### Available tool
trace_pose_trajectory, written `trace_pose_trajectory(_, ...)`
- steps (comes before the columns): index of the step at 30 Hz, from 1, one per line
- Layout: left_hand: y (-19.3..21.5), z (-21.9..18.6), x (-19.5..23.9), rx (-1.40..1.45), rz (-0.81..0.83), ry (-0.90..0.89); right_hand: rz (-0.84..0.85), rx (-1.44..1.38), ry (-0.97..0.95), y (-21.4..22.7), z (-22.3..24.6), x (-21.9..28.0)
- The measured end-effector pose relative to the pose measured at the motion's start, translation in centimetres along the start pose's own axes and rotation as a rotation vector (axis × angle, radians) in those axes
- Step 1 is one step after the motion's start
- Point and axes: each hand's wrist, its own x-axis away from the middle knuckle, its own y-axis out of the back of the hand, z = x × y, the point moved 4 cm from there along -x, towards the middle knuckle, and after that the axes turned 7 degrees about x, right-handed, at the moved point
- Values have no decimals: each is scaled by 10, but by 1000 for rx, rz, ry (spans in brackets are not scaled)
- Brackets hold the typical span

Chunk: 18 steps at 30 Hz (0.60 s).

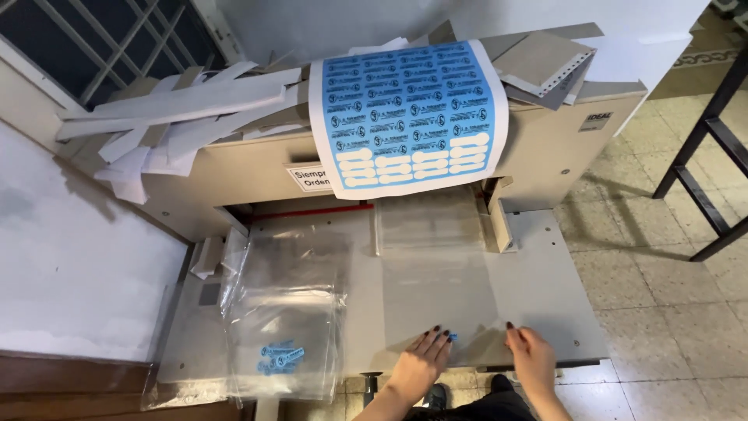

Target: Manually applying adhesive labels to clear plastic bags on a work surface in a print shop.

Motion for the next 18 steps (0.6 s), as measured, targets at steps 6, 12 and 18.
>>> trace_pose_trajectory(6, 2, 5, -20, -2, -81, -51, -156, 104, 196, 20, 25, -23)
trace_pose_trajectory(12, 13, 9, -45, 20, 63, -95, -82, 387, 734, -54, 113, -141)
trace_pose_trajectory(18, 48, -2, -37, -124, -227, -108, -238, 587, 416, -87, 96, -200)
